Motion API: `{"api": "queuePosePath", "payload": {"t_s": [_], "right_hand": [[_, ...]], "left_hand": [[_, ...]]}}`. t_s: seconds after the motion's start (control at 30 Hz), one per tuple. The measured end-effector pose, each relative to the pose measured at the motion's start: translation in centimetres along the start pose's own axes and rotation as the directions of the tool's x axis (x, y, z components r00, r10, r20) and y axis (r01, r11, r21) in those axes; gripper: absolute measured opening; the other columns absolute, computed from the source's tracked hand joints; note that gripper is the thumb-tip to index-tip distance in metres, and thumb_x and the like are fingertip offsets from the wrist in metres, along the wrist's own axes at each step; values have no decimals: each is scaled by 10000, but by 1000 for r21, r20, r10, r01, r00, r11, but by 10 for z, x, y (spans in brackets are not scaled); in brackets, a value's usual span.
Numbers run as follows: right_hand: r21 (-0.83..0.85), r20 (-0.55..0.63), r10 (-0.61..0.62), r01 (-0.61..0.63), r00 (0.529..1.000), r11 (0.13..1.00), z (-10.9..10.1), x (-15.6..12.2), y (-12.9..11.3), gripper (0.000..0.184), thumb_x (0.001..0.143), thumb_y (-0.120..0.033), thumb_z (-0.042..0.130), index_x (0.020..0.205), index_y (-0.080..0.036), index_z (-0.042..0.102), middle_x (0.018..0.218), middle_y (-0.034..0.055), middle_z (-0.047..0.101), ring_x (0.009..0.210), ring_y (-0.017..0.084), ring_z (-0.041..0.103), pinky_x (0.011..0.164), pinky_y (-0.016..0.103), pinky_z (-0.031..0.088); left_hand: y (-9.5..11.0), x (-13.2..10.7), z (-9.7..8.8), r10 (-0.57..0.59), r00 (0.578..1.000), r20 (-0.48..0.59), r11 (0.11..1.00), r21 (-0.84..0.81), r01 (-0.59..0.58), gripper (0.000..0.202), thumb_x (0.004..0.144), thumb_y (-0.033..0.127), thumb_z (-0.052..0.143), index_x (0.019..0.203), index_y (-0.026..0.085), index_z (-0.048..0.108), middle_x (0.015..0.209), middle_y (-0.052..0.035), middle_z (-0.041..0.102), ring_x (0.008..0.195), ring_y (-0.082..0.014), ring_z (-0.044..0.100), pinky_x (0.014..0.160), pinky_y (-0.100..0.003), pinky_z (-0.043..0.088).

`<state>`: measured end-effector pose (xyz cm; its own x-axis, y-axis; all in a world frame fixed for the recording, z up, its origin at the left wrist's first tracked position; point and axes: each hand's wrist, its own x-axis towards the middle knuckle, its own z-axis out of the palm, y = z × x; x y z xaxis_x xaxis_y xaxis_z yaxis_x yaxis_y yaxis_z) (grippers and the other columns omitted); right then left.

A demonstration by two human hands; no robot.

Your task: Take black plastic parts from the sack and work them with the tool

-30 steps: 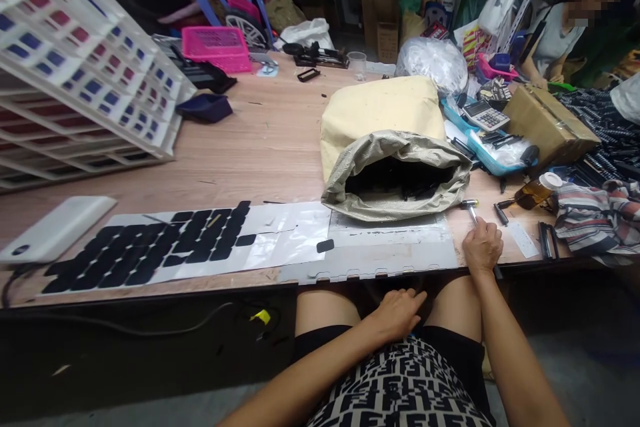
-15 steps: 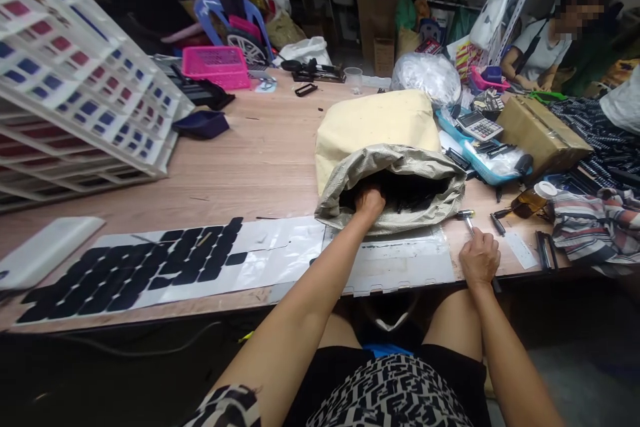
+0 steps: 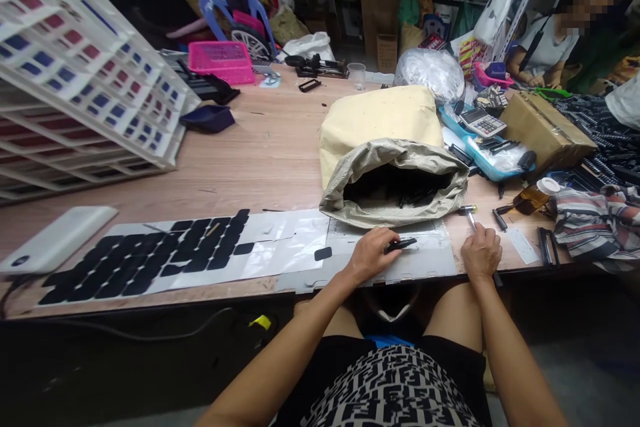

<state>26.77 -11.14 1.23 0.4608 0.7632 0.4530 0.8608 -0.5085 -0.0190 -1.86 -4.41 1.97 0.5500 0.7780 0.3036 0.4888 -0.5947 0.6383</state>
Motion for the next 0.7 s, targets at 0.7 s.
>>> {"api": "queuePosePath", "payload": {"t_s": [0.7], "right_hand": [[806,80,-331,135,940,577,-85,-87,-79,337,977,-242,443,1232,-207,661,1062,80,692,986,183,658,894,306,525]], "left_hand": [[-21,0,19,-145,989,-12,978,-153,142,160,778,278,785,890,213,690,875,-10,620,906,-194,557,811,-318,433]]}}
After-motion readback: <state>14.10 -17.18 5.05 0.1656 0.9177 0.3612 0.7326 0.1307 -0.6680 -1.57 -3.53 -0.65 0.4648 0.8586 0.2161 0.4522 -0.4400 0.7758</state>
